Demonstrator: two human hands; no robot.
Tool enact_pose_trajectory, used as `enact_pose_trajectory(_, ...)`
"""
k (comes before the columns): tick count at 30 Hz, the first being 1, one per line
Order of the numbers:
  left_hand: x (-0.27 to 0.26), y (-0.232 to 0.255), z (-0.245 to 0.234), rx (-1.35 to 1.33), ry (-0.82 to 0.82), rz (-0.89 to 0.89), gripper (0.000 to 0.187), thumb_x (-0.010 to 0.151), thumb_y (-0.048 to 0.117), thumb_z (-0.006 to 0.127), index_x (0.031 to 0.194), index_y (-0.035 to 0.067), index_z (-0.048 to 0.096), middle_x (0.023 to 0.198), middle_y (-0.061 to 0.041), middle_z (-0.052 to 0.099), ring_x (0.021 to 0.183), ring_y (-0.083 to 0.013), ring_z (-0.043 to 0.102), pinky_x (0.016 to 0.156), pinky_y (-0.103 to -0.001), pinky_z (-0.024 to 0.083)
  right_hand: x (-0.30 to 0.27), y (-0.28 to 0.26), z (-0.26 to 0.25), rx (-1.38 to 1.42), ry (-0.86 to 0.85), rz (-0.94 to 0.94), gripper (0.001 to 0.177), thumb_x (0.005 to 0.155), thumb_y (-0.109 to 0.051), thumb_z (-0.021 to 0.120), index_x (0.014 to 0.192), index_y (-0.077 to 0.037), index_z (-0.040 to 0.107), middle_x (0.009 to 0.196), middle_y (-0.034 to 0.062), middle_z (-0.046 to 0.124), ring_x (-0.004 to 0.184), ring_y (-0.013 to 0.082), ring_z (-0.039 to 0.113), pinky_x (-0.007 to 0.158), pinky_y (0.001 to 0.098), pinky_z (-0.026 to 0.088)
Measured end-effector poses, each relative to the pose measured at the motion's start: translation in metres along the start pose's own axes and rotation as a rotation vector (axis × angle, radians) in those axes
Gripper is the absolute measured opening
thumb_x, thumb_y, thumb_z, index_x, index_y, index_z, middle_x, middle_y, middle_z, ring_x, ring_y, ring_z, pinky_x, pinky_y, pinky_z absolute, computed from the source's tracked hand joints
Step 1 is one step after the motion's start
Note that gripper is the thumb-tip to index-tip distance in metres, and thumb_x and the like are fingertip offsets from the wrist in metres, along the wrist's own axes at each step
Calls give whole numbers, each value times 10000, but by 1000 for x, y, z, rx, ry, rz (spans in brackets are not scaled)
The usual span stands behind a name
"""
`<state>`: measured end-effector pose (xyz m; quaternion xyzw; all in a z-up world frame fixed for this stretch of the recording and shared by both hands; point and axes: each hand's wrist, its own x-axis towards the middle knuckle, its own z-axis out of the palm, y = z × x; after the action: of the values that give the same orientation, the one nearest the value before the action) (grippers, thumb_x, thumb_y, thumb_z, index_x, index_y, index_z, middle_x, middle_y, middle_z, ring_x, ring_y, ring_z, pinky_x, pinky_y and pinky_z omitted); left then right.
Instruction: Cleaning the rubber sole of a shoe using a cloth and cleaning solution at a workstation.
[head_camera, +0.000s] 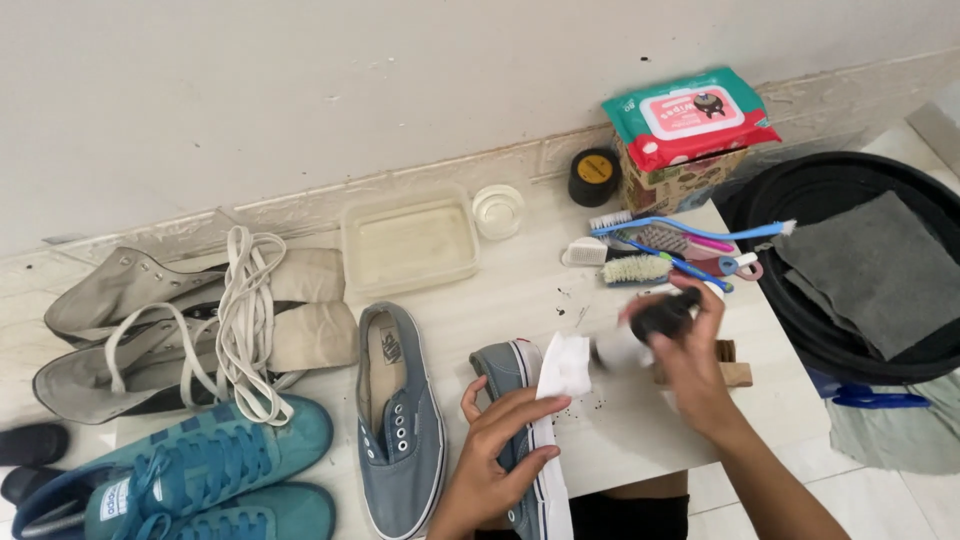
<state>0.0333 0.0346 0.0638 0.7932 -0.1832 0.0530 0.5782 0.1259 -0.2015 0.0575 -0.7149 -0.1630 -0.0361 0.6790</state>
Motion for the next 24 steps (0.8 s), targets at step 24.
enact_pose_trajectory(24,-1,-3,0,61,24,92,273,936,190,618,1204,199,670,1256,-33,688,1250,-233,610,1121,-497,-12,-30,11,6,-585,-347,-46,426,803,-145,689,1205,-132,550,1092,54,703,820,171,733,717,264,541)
